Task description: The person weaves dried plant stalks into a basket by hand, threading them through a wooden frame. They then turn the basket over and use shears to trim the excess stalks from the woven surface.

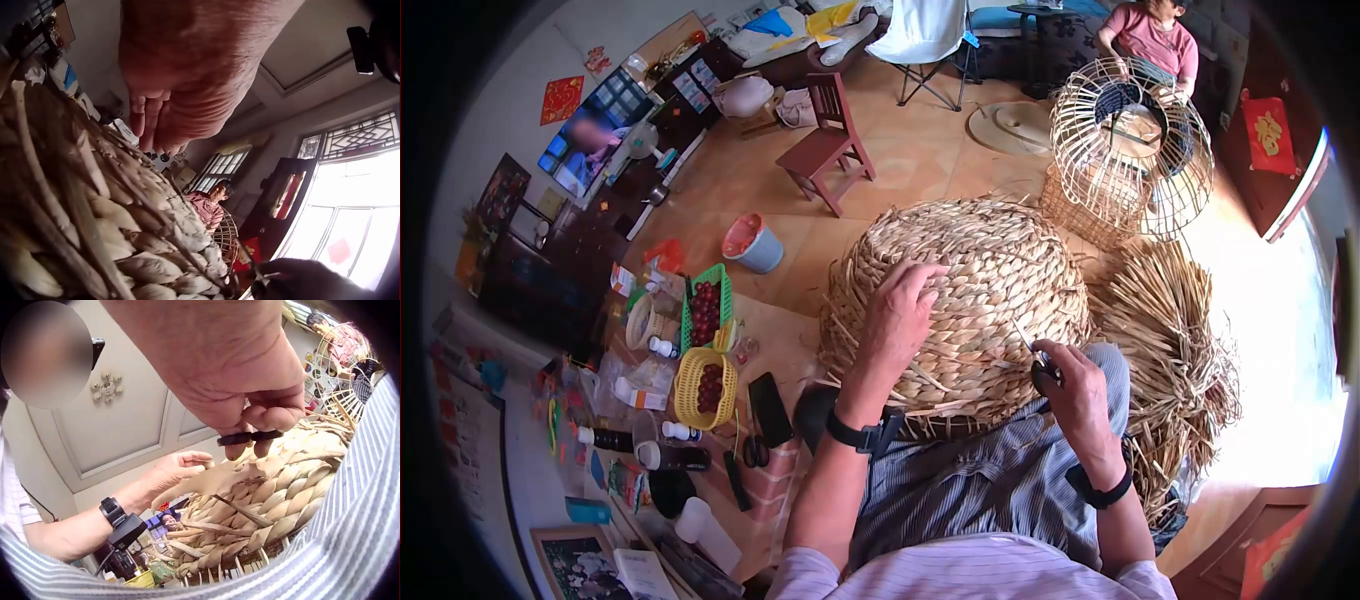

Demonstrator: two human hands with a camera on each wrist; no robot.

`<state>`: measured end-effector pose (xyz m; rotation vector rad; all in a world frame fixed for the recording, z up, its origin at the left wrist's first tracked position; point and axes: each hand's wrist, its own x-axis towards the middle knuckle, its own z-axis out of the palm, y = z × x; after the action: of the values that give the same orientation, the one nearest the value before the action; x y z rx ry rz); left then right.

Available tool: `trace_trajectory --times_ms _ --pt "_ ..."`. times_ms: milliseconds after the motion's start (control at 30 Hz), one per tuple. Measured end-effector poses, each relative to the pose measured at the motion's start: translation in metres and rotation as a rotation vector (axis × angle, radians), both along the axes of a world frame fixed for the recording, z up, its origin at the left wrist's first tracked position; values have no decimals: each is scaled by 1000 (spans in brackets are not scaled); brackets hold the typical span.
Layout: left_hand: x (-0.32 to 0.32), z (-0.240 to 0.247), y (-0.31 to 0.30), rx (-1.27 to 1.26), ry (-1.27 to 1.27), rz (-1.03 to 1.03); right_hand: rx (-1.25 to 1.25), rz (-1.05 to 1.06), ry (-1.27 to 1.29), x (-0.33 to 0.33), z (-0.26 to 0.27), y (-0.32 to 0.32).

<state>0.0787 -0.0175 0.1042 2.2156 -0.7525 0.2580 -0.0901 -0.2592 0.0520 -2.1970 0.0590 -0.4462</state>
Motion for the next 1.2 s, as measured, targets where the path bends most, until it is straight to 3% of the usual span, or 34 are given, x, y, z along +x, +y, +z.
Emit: trace_trajectory --times_ms 200,433,667,767,800,900,1100,1200 --pt "-7 -3 -14 162 -182 -132 -90 -39 23 12 3 6" --pt "-17 -11 -23 226 -330 -118 -70 -49 52 1 -7 8" --pt "-8 -28 -13 80 -210 -108 -78 -62 65 -6 -15 1" --pt "-7 -27 -13 -59 -67 -30 -19 -66 133 -9 -14 -1" --pt "-9 -25 -12 -99 88 35 16 -67 165 -9 -13 -1" --pt "-12 -18 -13 -170 58 6 27 -59 185 -9 -8 1" --pt "-11 -11 -29 133 -137 30 -59 -43 75 -6 -13 6" --pt "-4 -16 -37 133 -97 37 -193 -56 -4 2 -9 5"
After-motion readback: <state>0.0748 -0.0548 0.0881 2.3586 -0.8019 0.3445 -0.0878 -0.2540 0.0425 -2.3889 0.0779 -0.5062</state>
